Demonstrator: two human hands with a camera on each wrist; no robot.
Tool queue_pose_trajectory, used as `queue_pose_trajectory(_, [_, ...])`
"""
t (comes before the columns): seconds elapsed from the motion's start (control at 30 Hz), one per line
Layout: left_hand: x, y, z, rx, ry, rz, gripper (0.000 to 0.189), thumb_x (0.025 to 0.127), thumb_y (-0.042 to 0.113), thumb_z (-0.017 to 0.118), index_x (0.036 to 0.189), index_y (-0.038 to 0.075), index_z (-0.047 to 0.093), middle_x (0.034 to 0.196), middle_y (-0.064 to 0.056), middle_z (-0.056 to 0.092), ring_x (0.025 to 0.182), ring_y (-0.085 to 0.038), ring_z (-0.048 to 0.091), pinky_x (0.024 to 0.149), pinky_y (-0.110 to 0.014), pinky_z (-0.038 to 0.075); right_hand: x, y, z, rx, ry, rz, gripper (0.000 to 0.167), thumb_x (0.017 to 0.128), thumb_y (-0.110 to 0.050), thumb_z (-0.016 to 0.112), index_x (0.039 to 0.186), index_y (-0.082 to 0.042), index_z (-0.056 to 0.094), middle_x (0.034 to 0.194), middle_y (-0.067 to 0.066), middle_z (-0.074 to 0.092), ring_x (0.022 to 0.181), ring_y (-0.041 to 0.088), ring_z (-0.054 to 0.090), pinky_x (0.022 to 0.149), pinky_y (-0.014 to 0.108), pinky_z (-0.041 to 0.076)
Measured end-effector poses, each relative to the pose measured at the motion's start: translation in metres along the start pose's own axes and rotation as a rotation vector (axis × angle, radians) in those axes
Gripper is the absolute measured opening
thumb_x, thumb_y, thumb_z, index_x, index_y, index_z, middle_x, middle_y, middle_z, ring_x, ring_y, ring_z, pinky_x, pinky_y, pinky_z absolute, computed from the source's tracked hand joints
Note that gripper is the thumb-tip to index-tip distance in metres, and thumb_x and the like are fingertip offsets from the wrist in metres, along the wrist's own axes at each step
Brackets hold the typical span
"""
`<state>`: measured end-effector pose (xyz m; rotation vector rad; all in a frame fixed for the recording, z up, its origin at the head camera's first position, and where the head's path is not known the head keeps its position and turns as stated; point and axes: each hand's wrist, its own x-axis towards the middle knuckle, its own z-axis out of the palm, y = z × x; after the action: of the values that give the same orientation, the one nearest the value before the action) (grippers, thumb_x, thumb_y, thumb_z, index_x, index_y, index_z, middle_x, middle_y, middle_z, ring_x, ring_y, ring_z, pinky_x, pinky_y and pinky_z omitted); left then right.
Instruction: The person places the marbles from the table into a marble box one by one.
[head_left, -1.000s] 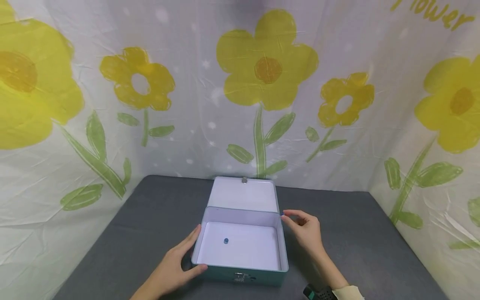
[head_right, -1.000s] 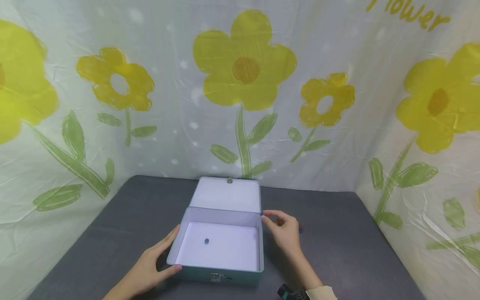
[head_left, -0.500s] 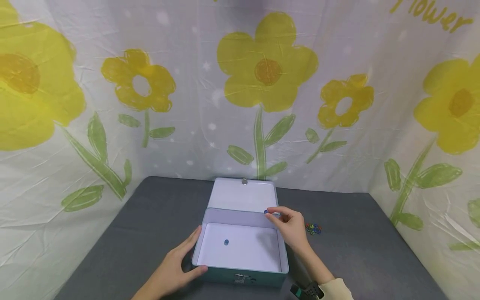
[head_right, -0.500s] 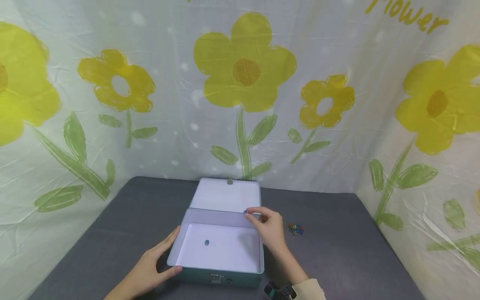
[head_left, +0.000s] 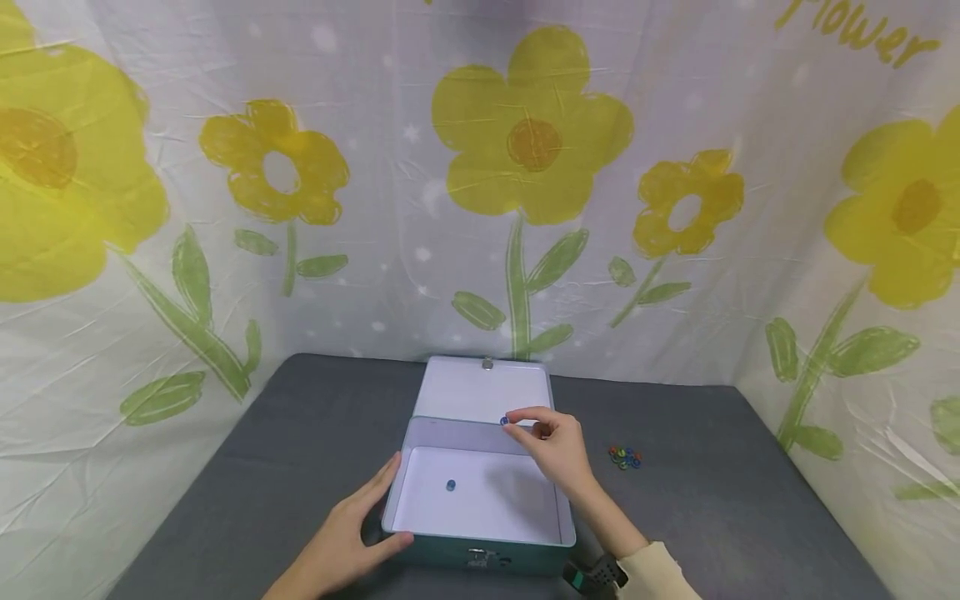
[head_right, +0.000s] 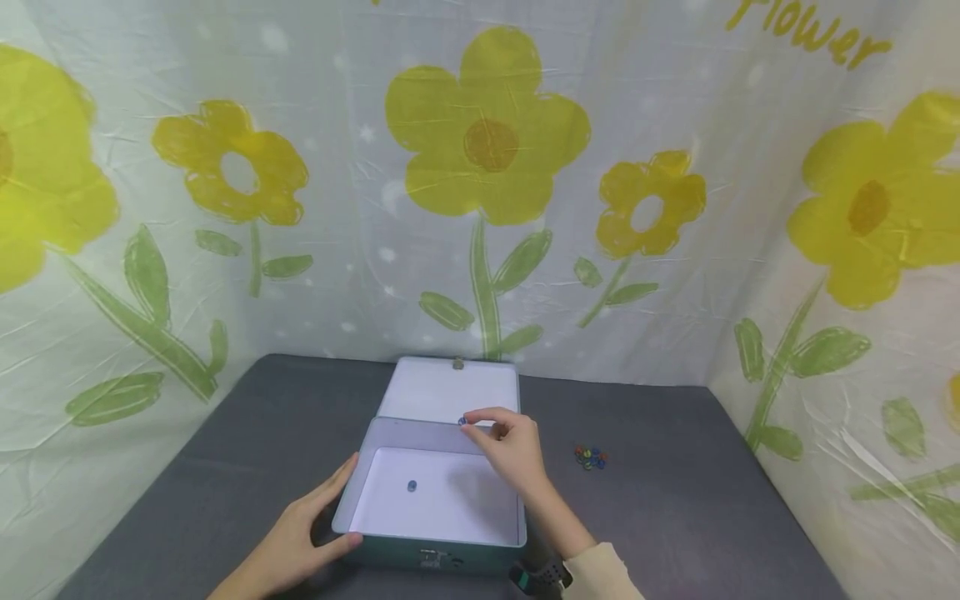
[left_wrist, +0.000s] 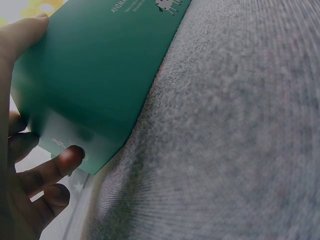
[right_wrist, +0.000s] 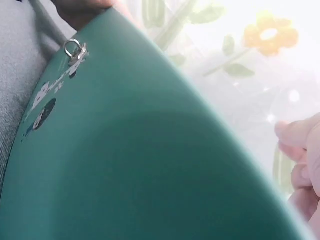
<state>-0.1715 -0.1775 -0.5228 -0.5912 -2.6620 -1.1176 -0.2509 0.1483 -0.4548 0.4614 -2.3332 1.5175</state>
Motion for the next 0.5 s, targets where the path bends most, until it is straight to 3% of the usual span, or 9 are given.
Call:
queue_pose_trajectory(0.33, [0.001,0.0,-0.001,0.004,-0.017,-0.023,0.097,0.089,0.051,0.084,0.168,0.022,0.034,0.169,-0.008,0.038,0.152,-0.033,0.042,0.112,-0.065,0.045,0.008,-0.002,0.013,-0.052,-0.128,0.0,0.011,0.091,-0.013,0.086,0.101,-0.016,0.085,0.052,-0.002,0.055,0.044,0.0,0.033,0.043,0.02,0.025])
queue_pose_trajectory(0.5, [0.0,-0.002,-0.001,0.025,-0.004,0.011,0.099,0.088,0.049,0.085,0.168,0.023,0.033,0.169,-0.005,0.039,0.15,-0.031,0.044,0.109,-0.063,0.049,0.01,-0.001,0.018,-0.098,-0.187,-0.037,0.011,0.089,-0.013,0.087,0.099,-0.016,0.086,0.056,-0.002,0.061,0.044,-0.002,0.035,0.042,0.019,0.027])
